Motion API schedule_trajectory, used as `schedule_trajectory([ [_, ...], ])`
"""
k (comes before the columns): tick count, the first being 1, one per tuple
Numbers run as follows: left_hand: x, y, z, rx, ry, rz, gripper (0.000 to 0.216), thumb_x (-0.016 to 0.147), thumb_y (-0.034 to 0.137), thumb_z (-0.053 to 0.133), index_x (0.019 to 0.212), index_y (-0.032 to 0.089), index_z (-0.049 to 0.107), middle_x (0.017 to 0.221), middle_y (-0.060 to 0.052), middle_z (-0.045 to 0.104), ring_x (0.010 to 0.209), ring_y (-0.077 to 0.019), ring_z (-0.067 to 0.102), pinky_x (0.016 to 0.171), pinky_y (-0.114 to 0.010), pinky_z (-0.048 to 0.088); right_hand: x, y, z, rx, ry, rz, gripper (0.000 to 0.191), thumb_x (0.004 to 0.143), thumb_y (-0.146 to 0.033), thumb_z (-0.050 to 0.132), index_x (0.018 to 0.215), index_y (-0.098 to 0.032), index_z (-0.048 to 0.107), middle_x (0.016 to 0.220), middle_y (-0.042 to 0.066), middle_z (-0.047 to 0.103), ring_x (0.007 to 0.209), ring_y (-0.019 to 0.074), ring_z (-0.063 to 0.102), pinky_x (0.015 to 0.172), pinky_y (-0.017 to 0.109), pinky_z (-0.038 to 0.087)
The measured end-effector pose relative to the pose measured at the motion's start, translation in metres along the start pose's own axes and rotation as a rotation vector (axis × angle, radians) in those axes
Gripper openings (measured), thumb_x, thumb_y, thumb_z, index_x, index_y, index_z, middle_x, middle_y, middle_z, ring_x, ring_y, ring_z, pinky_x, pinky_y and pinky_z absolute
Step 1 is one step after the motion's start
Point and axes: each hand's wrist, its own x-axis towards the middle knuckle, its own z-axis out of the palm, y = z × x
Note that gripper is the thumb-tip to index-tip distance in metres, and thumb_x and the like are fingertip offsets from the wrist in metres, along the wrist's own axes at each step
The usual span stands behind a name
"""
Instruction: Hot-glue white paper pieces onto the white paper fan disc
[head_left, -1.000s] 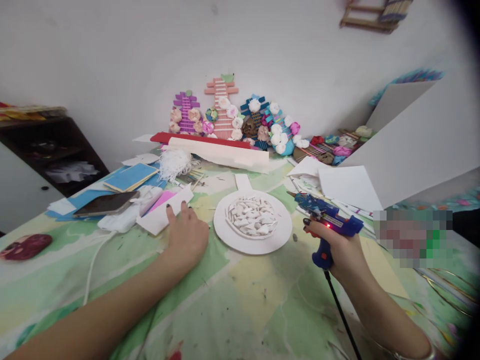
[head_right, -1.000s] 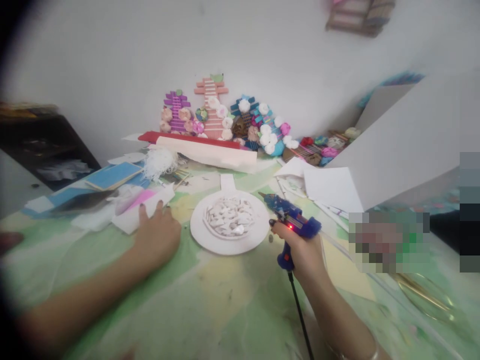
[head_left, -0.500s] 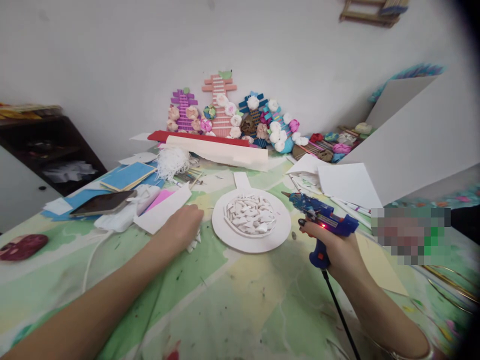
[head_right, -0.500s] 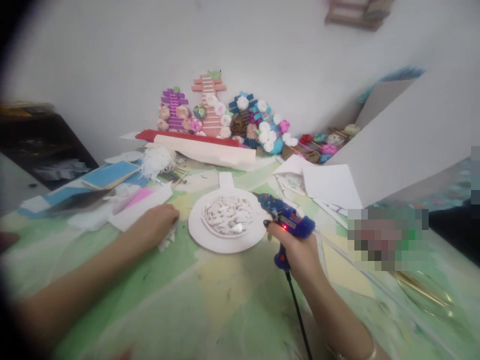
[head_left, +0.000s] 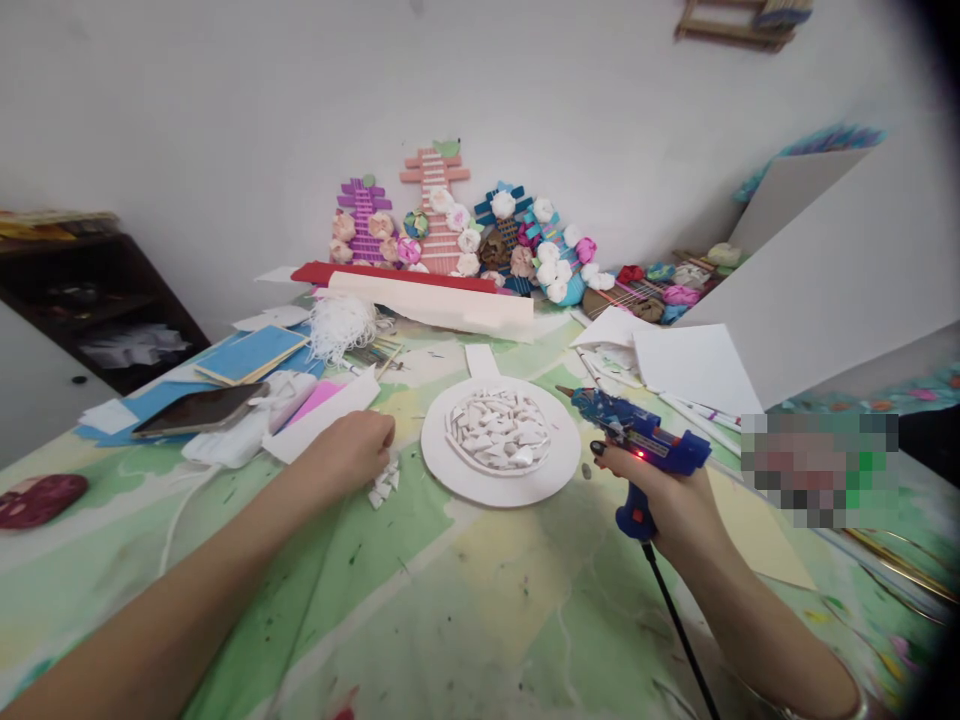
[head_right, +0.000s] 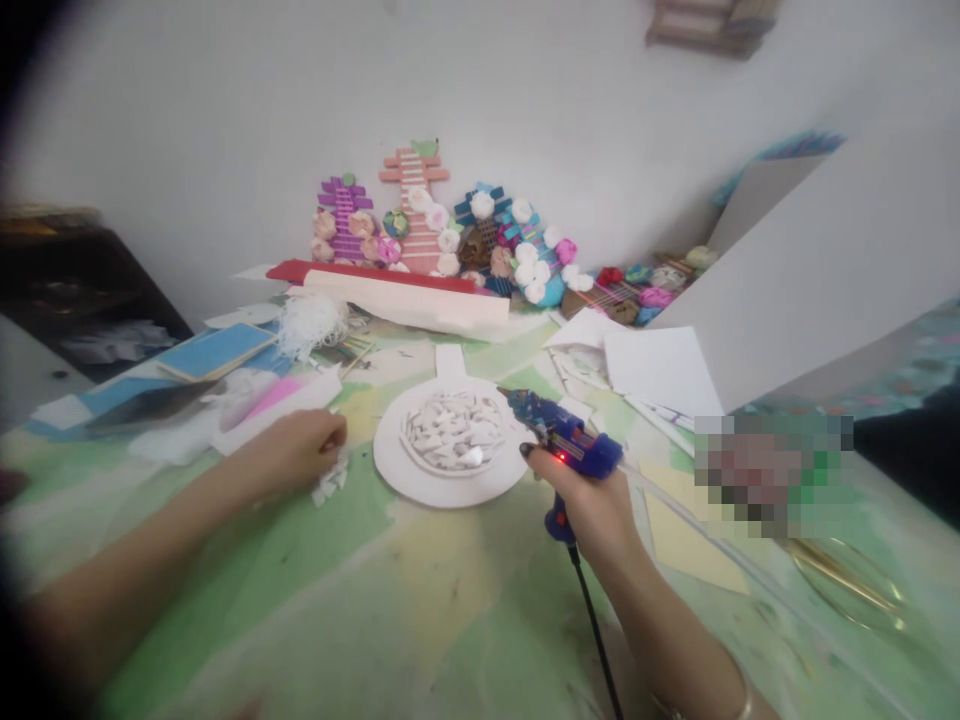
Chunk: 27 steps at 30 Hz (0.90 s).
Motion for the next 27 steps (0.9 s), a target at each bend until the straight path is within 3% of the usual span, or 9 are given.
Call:
schedule_trajectory([
  [9, 0.002, 0.007, -0.004, -0.089, 0.003, 0.065, 0.026, 0.076, 0.014, 0.038, 0.07, 0.015, 0.063, 0.081, -0.008, 0.06, 0.074, -0.0174, 0.055, 0.066, -0.026, 0.038, -0.002, 0.0, 0.001, 0.0, -0.04, 0.013, 0.031, 0.056, -0.038, 0.074, 0.075, -0.014, 0.066, 0.039, -0.004, 0.047, 0.032, 0.0098, 0.04, 0.029, 0.023, 0.03],
  [16, 0.0, -0.001, -0.005, -0.152, -0.027, 0.049, 0.021, 0.067, 0.01, 0.043, 0.068, 0.017, 0.063, 0.076, -0.005, 0.064, 0.072, -0.0169, 0.057, 0.064, -0.025, 0.039, -0.001, 0.0, 0.004, 0.024, -0.023, -0.044, 0.026, 0.053, -0.033, 0.074, 0.071, -0.015, 0.067, 0.041, -0.003, 0.05, 0.035, 0.0102, 0.042, 0.031, 0.023, 0.029],
  [20, -0.004, -0.003, -0.012, -0.281, -0.002, 0.055, 0.018, 0.069, 0.017, 0.047, 0.07, 0.019, 0.065, 0.074, -0.002, 0.066, 0.07, -0.0167, 0.059, 0.062, -0.024, 0.041, -0.001, -0.001, 0.004, -0.007, -0.037, -0.029, 0.028, 0.054, -0.033, 0.074, 0.074, -0.015, 0.067, 0.043, -0.003, 0.052, 0.036, 0.0102, 0.042, 0.032, 0.023, 0.029],
  [24, -0.007, -0.002, -0.018, -0.495, 0.042, 0.03, 0.014, 0.068, 0.025, 0.052, 0.071, 0.02, 0.065, 0.072, 0.0, 0.068, 0.068, -0.016, 0.061, 0.062, -0.023, 0.044, -0.003, -0.001, 0.004, -0.023, -0.055, -0.043, 0.029, 0.054, -0.033, 0.074, 0.076, -0.016, 0.068, 0.051, 0.001, 0.059, 0.042, 0.0127, 0.047, 0.035, 0.024, 0.032],
  [27, -0.007, -0.001, -0.02, -0.609, -0.005, 0.016, 0.012, 0.067, 0.027, 0.055, 0.07, 0.019, 0.064, 0.067, 0.001, 0.068, 0.065, -0.0157, 0.062, 0.059, -0.022, 0.046, -0.002, -0.001, 0.005, -0.035, -0.072, -0.093, 0.03, 0.054, -0.032, 0.075, 0.079, -0.017, 0.069, 0.069, 0.004, 0.066, 0.06, 0.0178, 0.057, 0.046, 0.025, 0.04],
])
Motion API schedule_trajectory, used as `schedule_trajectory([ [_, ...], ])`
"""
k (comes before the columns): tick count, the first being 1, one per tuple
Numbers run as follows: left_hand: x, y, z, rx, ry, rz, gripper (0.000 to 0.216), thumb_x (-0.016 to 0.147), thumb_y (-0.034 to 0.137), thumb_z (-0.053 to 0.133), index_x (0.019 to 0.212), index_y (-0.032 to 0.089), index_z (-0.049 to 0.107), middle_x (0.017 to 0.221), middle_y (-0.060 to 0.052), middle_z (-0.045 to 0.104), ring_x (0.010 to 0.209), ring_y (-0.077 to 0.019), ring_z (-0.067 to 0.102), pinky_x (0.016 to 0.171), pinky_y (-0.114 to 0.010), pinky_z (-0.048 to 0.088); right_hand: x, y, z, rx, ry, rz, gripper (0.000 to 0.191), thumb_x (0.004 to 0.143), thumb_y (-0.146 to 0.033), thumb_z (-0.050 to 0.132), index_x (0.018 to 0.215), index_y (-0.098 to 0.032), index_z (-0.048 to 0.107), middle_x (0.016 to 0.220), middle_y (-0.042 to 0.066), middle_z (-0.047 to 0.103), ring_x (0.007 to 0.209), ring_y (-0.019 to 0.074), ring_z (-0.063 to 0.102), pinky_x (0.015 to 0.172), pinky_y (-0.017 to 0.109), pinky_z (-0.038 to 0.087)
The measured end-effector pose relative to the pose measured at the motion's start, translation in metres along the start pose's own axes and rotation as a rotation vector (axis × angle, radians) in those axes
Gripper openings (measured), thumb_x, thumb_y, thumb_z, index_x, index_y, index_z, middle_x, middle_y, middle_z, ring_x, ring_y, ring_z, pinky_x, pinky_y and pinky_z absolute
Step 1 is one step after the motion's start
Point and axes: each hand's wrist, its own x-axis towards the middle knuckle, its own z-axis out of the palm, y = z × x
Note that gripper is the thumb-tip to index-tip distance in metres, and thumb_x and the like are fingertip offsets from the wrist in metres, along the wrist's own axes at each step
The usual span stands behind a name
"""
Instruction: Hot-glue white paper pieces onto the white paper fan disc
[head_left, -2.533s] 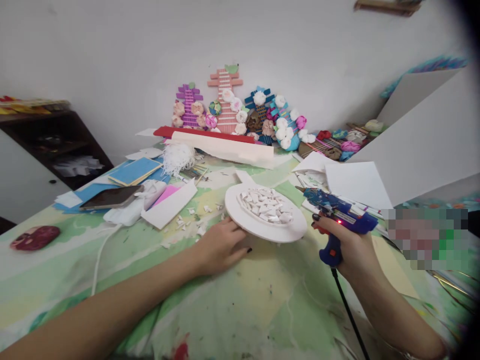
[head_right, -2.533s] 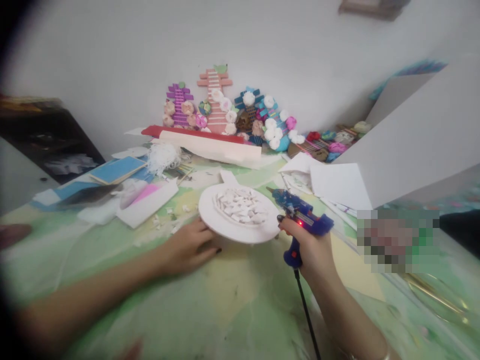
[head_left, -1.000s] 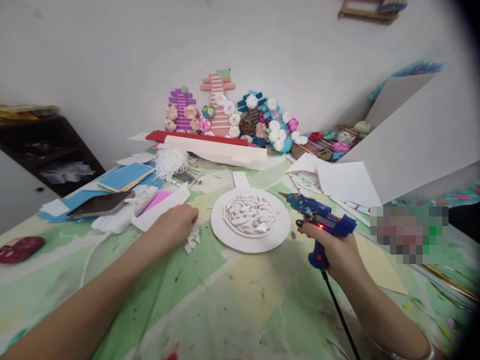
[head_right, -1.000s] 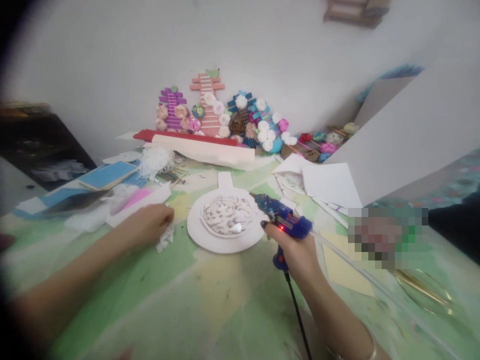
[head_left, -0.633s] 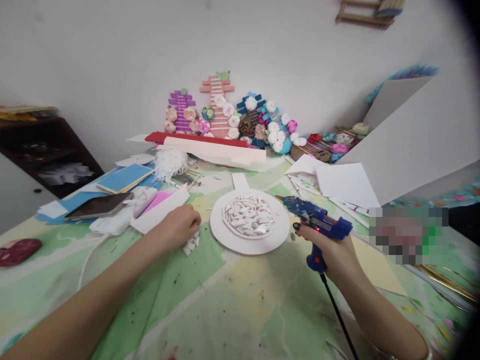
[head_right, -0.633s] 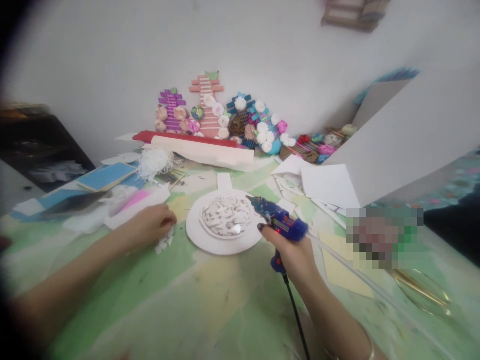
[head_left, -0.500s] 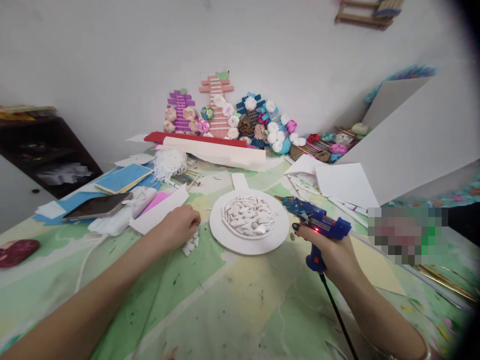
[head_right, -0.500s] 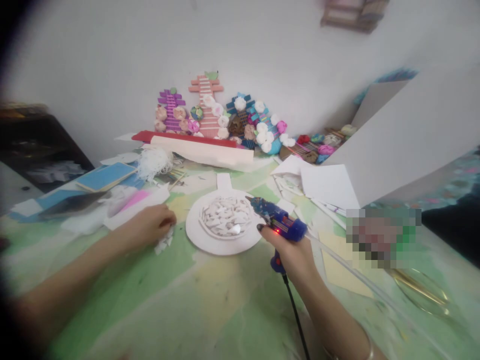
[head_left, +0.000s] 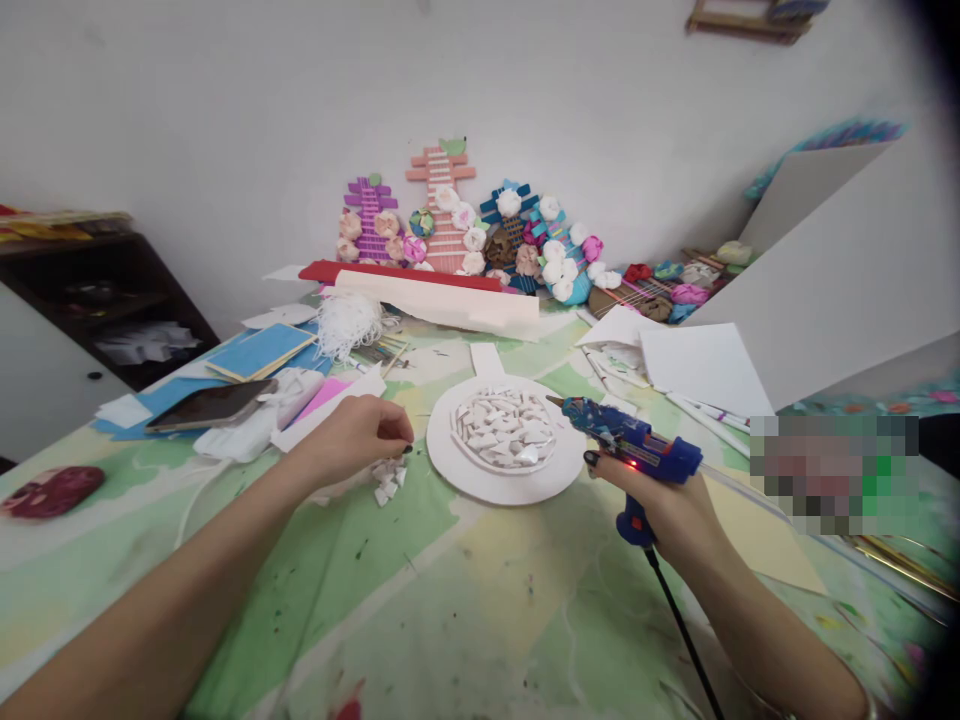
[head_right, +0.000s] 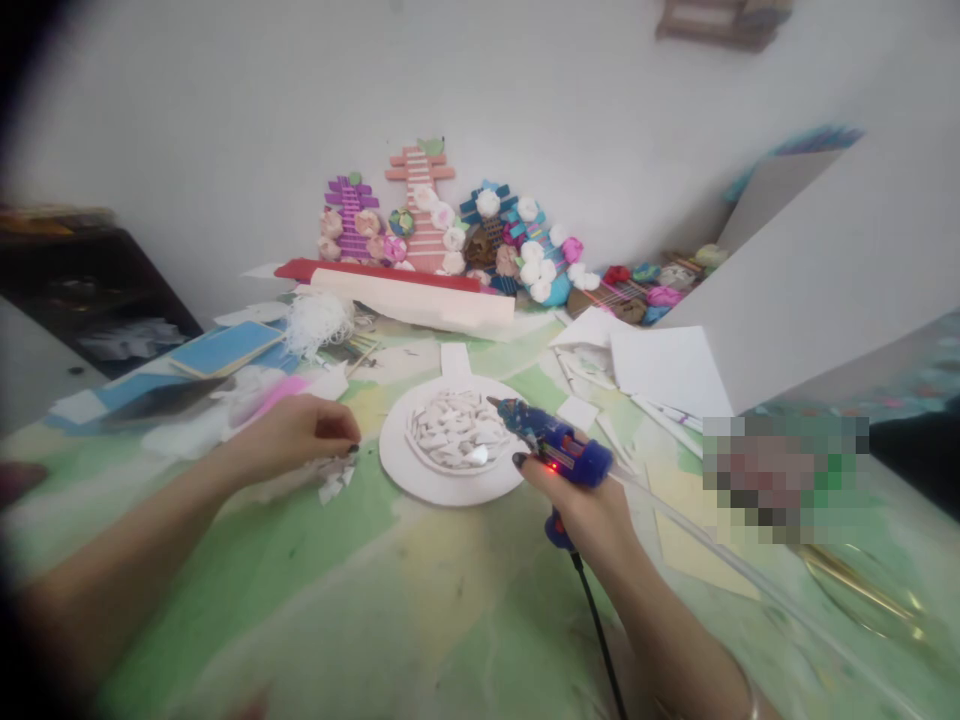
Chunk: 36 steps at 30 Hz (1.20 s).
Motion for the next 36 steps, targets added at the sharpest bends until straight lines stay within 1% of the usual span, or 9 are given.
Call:
schedule_trajectory([
  [3, 0.0, 0.001, 0.001, -0.039, -0.019, 0.007, 0.012, 0.067, 0.027, 0.055, 0.069, 0.018, 0.063, 0.065, 0.001, 0.067, 0.064, -0.0155, 0.062, 0.058, -0.022, 0.046, 0.003, 0.001, 0.002, -0.02, -0.029, 0.007, 0.026, 0.055, -0.032, 0.074, 0.076, -0.017, 0.069, 0.076, 0.004, 0.067, 0.07, 0.0202, 0.059, 0.053, 0.027, 0.043],
  [6, 0.0, 0.003, 0.003, 0.004, 0.02, 0.029, 0.011, 0.066, 0.026, 0.055, 0.067, 0.017, 0.063, 0.065, 0.0, 0.066, 0.062, -0.0152, 0.061, 0.057, -0.022, 0.045, 0.01, 0.003, 0.005, -0.069, -0.08, 0.019, 0.022, 0.056, -0.03, 0.072, 0.072, -0.016, 0.068, 0.067, 0.002, 0.065, 0.064, 0.0179, 0.057, 0.055, 0.027, 0.042],
  [9, 0.001, 0.004, 0.005, -0.027, 0.014, 0.044, 0.013, 0.067, 0.026, 0.055, 0.068, 0.017, 0.064, 0.066, 0.0, 0.067, 0.062, -0.0151, 0.061, 0.058, -0.022, 0.045, 0.018, 0.007, 0.007, -0.118, -0.119, -0.013, 0.019, 0.057, -0.028, 0.071, 0.068, -0.015, 0.065, 0.061, 0.0, 0.061, 0.06, 0.015, 0.054, 0.056, 0.026, 0.041],
  [13, 0.003, 0.002, 0.008, -0.074, 0.058, 0.065, 0.015, 0.067, 0.027, 0.057, 0.071, 0.017, 0.067, 0.069, -0.001, 0.069, 0.064, -0.0162, 0.062, 0.061, -0.023, 0.047, 0.03, 0.004, 0.012, -0.202, -0.18, -0.041, 0.016, 0.061, -0.029, 0.066, 0.057, -0.015, 0.059, 0.054, -0.001, 0.055, 0.052, 0.0114, 0.049, 0.048, 0.023, 0.036],
  [15, 0.005, 0.0, 0.011, -0.122, 0.105, 0.084, 0.016, 0.066, 0.028, 0.059, 0.072, 0.016, 0.068, 0.07, -0.002, 0.07, 0.066, -0.0169, 0.063, 0.063, -0.024, 0.048, 0.036, -0.001, 0.016, -0.282, -0.204, 0.005, 0.017, 0.061, -0.03, 0.065, 0.056, -0.016, 0.058, 0.053, -0.001, 0.054, 0.047, 0.01, 0.047, 0.043, 0.022, 0.033],
  [18, 0.007, -0.003, 0.014, -0.238, 0.123, 0.105, 0.018, 0.066, 0.03, 0.061, 0.074, 0.016, 0.069, 0.073, -0.002, 0.071, 0.067, -0.0173, 0.064, 0.064, -0.024, 0.049, 0.045, -0.008, 0.022, -0.38, -0.257, 0.103, 0.016, 0.06, -0.03, 0.064, 0.055, -0.015, 0.057, 0.052, 0.0, 0.055, 0.041, 0.0092, 0.045, 0.037, 0.022, 0.032],
  [22, 0.011, -0.008, 0.017, -0.323, 0.119, 0.117, 0.019, 0.068, 0.032, 0.062, 0.076, 0.016, 0.069, 0.074, -0.003, 0.071, 0.07, -0.0183, 0.065, 0.064, -0.025, 0.05, 0.054, -0.011, 0.028, -0.432, -0.283, 0.115, 0.015, 0.057, -0.028, 0.064, 0.054, -0.015, 0.058, 0.05, 0.001, 0.056, 0.037, 0.0094, 0.044, 0.034, 0.022, 0.031],
  [29, 0.012, -0.008, 0.019, -0.349, 0.116, 0.134, 0.02, 0.068, 0.032, 0.062, 0.075, 0.015, 0.068, 0.074, -0.004, 0.071, 0.069, -0.0184, 0.065, 0.065, -0.027, 0.051, 0.06, -0.004, 0.026, -0.457, -0.289, 0.126, 0.014, 0.057, -0.027, 0.064, 0.058, -0.015, 0.059, 0.047, 0.001, 0.054, 0.036, 0.0107, 0.045, 0.033, 0.022, 0.031],
  [36, 0.013, -0.01, 0.021, -0.353, 0.133, 0.161, 0.019, 0.068, 0.032, 0.063, 0.075, 0.016, 0.07, 0.075, -0.004, 0.071, 0.071, -0.0186, 0.065, 0.068, -0.028, 0.052, 0.061, -0.005, 0.018, -0.41, -0.332, 0.111, 0.017, 0.058, -0.022, 0.062, 0.073, -0.016, 0.067, 0.043, -0.001, 0.051, 0.037, 0.0113, 0.046, 0.036, 0.023, 0.033],
])
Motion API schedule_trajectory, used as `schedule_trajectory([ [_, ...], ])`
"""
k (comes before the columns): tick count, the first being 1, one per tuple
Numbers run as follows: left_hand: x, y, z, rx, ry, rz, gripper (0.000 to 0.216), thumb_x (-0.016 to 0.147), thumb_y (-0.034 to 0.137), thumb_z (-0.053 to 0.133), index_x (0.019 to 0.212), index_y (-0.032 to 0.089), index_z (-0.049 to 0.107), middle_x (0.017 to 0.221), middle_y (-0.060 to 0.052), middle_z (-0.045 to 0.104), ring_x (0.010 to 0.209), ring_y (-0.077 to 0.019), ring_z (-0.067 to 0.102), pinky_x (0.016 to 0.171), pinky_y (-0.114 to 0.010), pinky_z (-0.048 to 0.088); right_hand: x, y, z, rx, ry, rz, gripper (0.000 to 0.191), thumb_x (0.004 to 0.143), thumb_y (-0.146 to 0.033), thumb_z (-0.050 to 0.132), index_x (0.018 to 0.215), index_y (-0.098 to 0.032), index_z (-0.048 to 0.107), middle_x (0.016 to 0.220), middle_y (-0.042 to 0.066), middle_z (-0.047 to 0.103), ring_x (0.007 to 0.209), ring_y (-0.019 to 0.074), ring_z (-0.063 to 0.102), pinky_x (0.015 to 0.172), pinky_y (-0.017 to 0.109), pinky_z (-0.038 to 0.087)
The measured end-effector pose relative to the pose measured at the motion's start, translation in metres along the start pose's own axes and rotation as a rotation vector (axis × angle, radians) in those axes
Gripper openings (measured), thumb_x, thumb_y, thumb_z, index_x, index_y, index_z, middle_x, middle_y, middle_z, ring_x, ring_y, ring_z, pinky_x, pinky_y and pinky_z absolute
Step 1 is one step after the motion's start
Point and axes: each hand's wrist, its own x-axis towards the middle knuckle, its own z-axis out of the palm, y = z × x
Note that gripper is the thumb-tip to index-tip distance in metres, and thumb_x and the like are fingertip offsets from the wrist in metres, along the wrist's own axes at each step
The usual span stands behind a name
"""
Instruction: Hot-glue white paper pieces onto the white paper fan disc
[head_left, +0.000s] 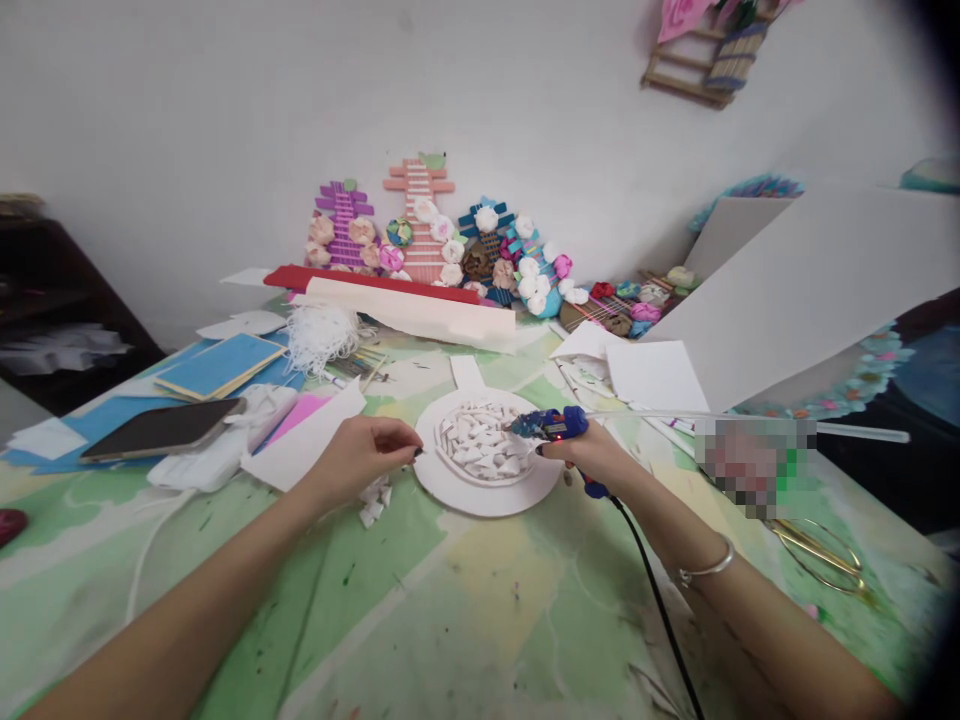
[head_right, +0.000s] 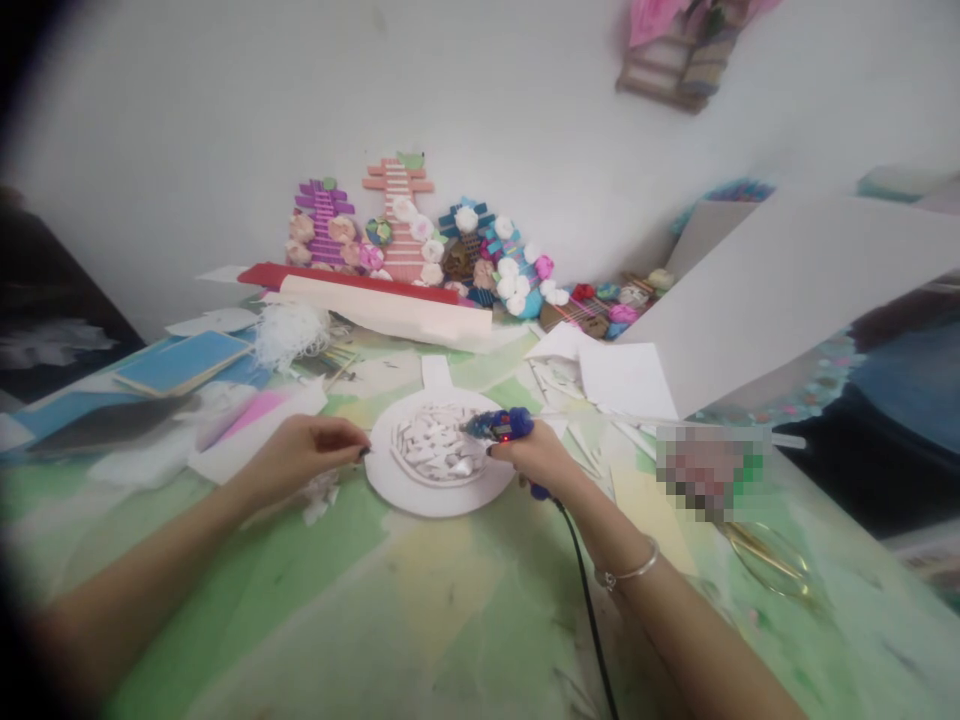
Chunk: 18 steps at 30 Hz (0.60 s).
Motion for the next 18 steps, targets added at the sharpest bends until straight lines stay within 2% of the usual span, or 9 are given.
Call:
schedule_trajectory([
  [6, 0.004, -0.004, 0.006, -0.092, 0.088, 0.01, 0.021, 0.067, 0.034, 0.064, 0.076, 0.015, 0.07, 0.08, -0.006, 0.07, 0.074, -0.0191, 0.064, 0.07, -0.029, 0.051, -0.005, 0.0, -0.005, 0.027, 0.03, 0.031, 0.01, 0.057, -0.023, 0.063, 0.064, -0.016, 0.065, 0.042, 0.0, 0.052, 0.037, 0.0113, 0.045, 0.034, 0.022, 0.03],
  [10, 0.012, 0.005, 0.014, -0.103, 0.117, -0.004, 0.023, 0.068, 0.036, 0.064, 0.076, 0.015, 0.07, 0.082, -0.007, 0.07, 0.074, -0.0192, 0.064, 0.069, -0.029, 0.05, -0.01, 0.006, -0.005, 0.086, 0.061, 0.061, 0.011, 0.056, -0.024, 0.065, 0.054, -0.015, 0.06, 0.049, 0.004, 0.058, 0.042, 0.0128, 0.051, 0.038, 0.023, 0.036],
  [13, 0.026, 0.018, 0.026, -0.082, 0.084, 0.006, 0.02, 0.068, 0.033, 0.063, 0.077, 0.016, 0.07, 0.08, -0.006, 0.07, 0.073, -0.0183, 0.063, 0.068, -0.028, 0.049, -0.017, 0.012, -0.004, 0.2, 0.08, 0.035, 0.013, 0.057, -0.026, 0.066, 0.06, -0.015, 0.062, 0.056, 0.004, 0.062, 0.049, 0.0139, 0.055, 0.044, 0.023, 0.04],
  [18, 0.056, 0.035, 0.053, 0.007, 0.021, 0.099, 0.015, 0.066, 0.023, 0.061, 0.073, 0.015, 0.071, 0.073, -0.004, 0.069, 0.064, -0.0137, 0.058, 0.06, -0.023, 0.044, -0.022, 0.024, -0.004, 0.432, 0.193, 0.001, 0.014, 0.056, -0.025, 0.068, 0.063, -0.015, 0.063, 0.06, 0.003, 0.064, 0.055, 0.0157, 0.058, 0.05, 0.025, 0.043],
])
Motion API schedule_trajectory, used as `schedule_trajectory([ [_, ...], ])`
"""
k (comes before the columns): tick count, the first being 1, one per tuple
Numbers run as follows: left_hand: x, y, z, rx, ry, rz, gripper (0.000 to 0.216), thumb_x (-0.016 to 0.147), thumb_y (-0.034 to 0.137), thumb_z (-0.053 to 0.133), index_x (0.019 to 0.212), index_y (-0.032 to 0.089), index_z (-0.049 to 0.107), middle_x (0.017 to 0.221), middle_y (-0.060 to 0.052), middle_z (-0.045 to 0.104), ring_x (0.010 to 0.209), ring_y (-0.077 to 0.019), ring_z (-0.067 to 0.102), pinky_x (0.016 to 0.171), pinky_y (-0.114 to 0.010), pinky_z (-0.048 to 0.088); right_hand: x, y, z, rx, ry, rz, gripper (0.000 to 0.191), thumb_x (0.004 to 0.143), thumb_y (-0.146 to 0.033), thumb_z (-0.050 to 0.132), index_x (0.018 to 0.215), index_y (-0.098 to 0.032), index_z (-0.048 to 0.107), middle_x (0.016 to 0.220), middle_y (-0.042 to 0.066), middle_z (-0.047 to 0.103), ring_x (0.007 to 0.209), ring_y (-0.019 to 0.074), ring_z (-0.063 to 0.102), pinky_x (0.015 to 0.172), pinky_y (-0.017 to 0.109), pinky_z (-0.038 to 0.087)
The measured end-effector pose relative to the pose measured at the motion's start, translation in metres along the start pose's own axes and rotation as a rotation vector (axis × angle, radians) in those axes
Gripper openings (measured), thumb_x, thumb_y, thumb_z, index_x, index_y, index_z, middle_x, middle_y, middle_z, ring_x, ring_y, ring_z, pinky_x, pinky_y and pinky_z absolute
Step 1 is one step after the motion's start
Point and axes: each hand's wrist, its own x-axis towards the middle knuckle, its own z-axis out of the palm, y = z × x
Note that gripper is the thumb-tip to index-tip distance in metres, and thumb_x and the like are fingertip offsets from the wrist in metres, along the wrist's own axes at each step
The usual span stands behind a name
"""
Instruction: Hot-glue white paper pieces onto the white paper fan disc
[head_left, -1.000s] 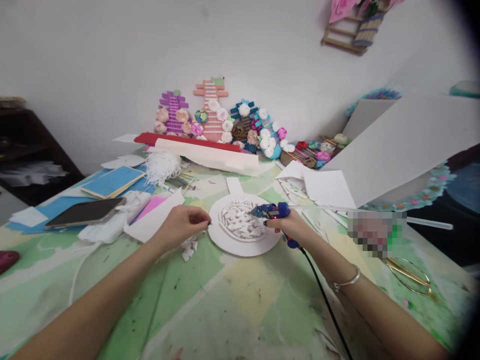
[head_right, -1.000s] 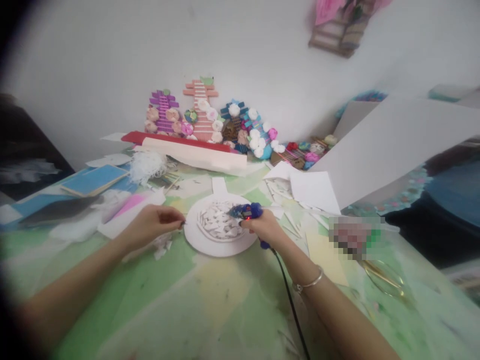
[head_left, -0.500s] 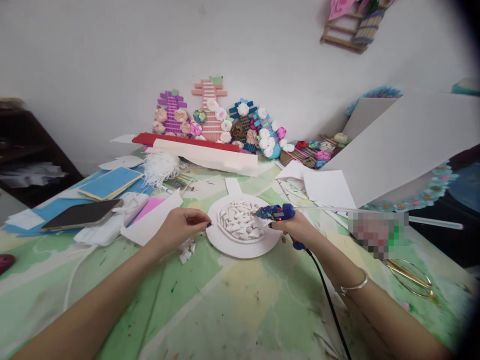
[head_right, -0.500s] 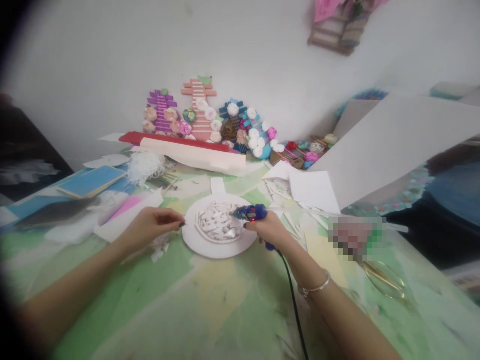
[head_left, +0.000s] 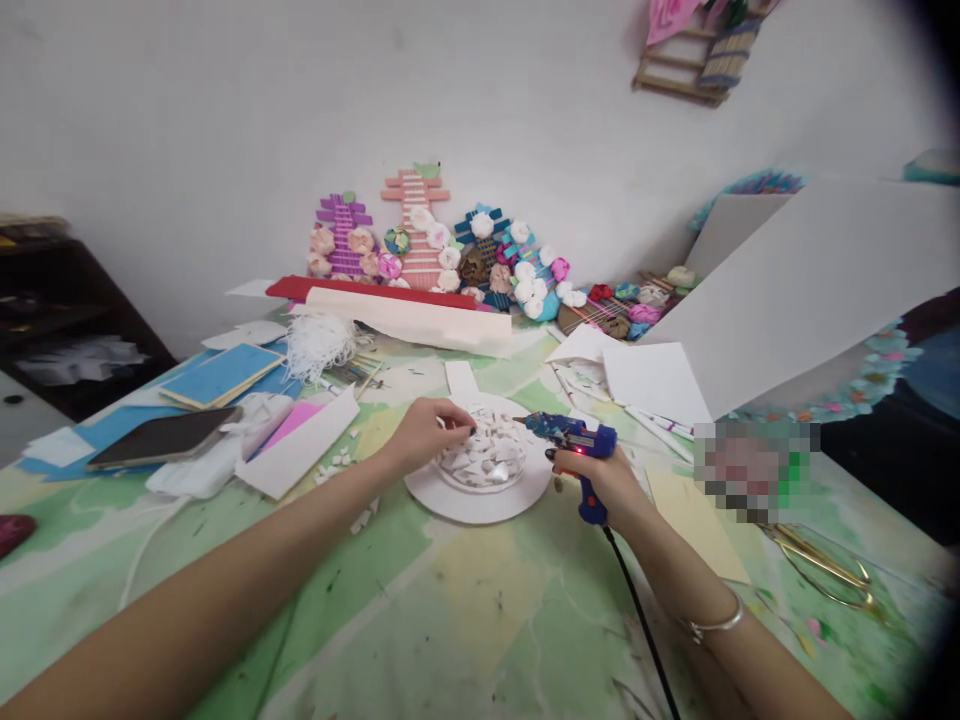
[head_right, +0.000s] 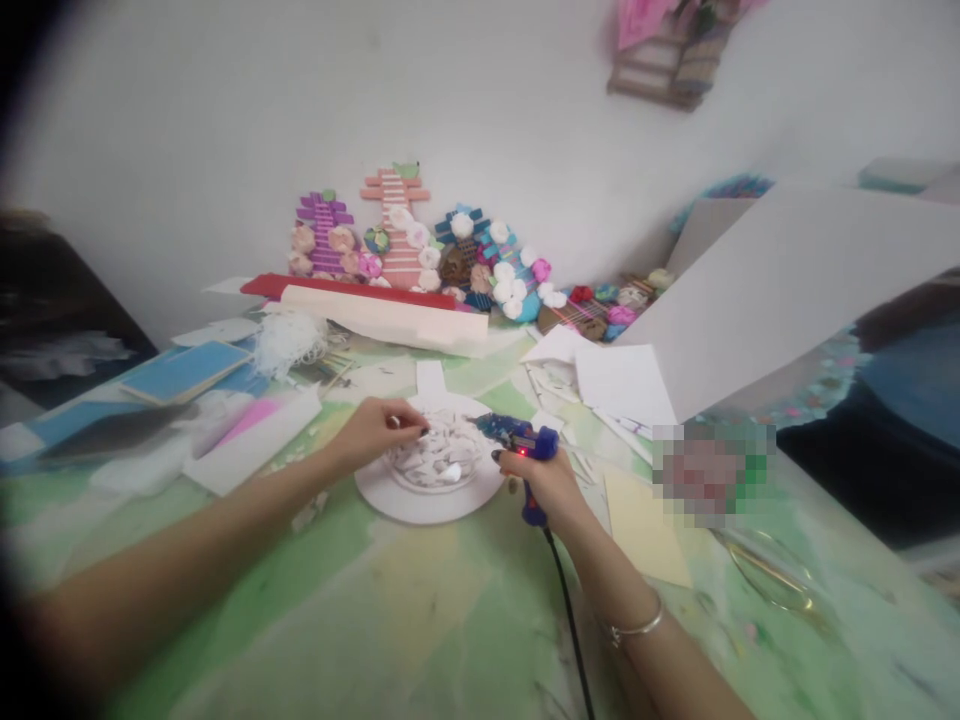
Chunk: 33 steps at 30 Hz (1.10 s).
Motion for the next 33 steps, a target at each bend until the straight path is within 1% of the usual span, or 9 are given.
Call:
schedule_trajectory([
  [5, 0.016, 0.0, 0.021, 0.08, 0.001, 0.014, 0.015, 0.066, 0.02, 0.059, 0.073, 0.016, 0.072, 0.069, -0.002, 0.067, 0.06, -0.0123, 0.055, 0.057, -0.023, 0.042, 0.006, 0.007, -0.008, 0.046, 0.029, -0.043, 0.016, 0.054, -0.026, 0.069, 0.065, -0.015, 0.065, 0.066, 0.004, 0.066, 0.065, 0.0187, 0.06, 0.06, 0.028, 0.046],
  [8, 0.017, -0.005, 0.024, 0.169, 0.026, 0.138, 0.016, 0.066, 0.016, 0.058, 0.072, 0.017, 0.072, 0.073, -0.002, 0.067, 0.068, -0.0143, 0.056, 0.065, -0.025, 0.044, 0.006, 0.007, -0.01, 0.033, 0.042, -0.067, 0.016, 0.055, -0.028, 0.069, 0.064, -0.015, 0.065, 0.066, 0.005, 0.066, 0.067, 0.0195, 0.061, 0.063, 0.029, 0.047],
  [12, 0.015, -0.01, 0.022, 0.326, 0.004, 0.345, 0.018, 0.067, 0.013, 0.056, 0.073, 0.019, 0.073, 0.074, -0.004, 0.065, 0.079, -0.0187, 0.055, 0.074, -0.03, 0.043, 0.001, 0.002, -0.01, -0.008, 0.09, -0.054, 0.02, 0.054, -0.03, 0.069, 0.067, -0.015, 0.065, 0.064, 0.005, 0.066, 0.065, 0.0204, 0.062, 0.057, 0.028, 0.047],
  [18, 0.008, -0.008, 0.013, 0.33, 0.055, 0.486, 0.021, 0.072, 0.013, 0.055, 0.082, 0.018, 0.072, 0.081, -0.006, 0.061, 0.081, -0.0177, 0.052, 0.075, -0.03, 0.043, 0.0, -0.001, -0.011, -0.033, 0.107, -0.064, 0.022, 0.055, -0.032, 0.068, 0.07, -0.016, 0.065, 0.064, 0.005, 0.066, 0.065, 0.0209, 0.062, 0.053, 0.027, 0.046],
  [21, 0.005, -0.01, 0.011, 0.374, 0.012, 0.533, 0.025, 0.074, 0.011, 0.052, 0.088, 0.02, 0.071, 0.088, -0.007, 0.057, 0.087, -0.0187, 0.049, 0.08, -0.033, 0.041, 0.002, 0.003, -0.013, -0.039, 0.088, -0.079, 0.022, 0.055, -0.033, 0.069, 0.068, -0.016, 0.065, 0.066, 0.005, 0.066, 0.067, 0.0208, 0.062, 0.056, 0.028, 0.046],
  [24, 0.003, -0.014, 0.012, 0.433, -0.058, 0.546, 0.031, 0.076, 0.009, 0.048, 0.091, 0.023, 0.07, 0.095, -0.007, 0.055, 0.092, -0.0206, 0.045, 0.085, -0.037, 0.039, 0.004, 0.005, -0.015, -0.039, 0.077, -0.079, 0.02, 0.055, -0.033, 0.07, 0.064, -0.016, 0.064, 0.068, 0.004, 0.066, 0.068, 0.0196, 0.061, 0.059, 0.028, 0.046],
  [27, 0.003, -0.017, 0.014, 0.433, -0.075, 0.536, 0.032, 0.076, 0.007, 0.047, 0.091, 0.024, 0.07, 0.101, -0.007, 0.054, 0.094, -0.0211, 0.044, 0.086, -0.038, 0.038, 0.004, 0.005, -0.016, -0.029, 0.066, -0.091, 0.017, 0.056, -0.031, 0.069, 0.063, -0.016, 0.064, 0.068, 0.003, 0.066, 0.069, 0.0188, 0.061, 0.062, 0.028, 0.046],
  [30, 0.002, -0.013, 0.008, 0.393, -0.016, 0.511, 0.035, 0.076, 0.006, 0.046, 0.097, 0.022, 0.068, 0.102, -0.007, 0.055, 0.096, -0.0209, 0.046, 0.087, -0.038, 0.039, 0.003, 0.003, -0.016, -0.025, 0.064, -0.097, 0.015, 0.056, -0.029, 0.069, 0.062, -0.016, 0.064, 0.067, 0.003, 0.065, 0.069, 0.0191, 0.061, 0.063, 0.028, 0.046],
  [33, -0.007, -0.009, -0.009, 0.34, 0.072, 0.405, 0.031, 0.078, 0.012, 0.045, 0.101, 0.019, 0.065, 0.1, -0.008, 0.058, 0.095, -0.0206, 0.05, 0.084, -0.035, 0.042, 0.003, 0.003, -0.016, -0.024, 0.072, -0.082, 0.014, 0.056, -0.028, 0.069, 0.063, -0.016, 0.064, 0.068, 0.003, 0.066, 0.069, 0.0195, 0.061, 0.061, 0.028, 0.046],
])
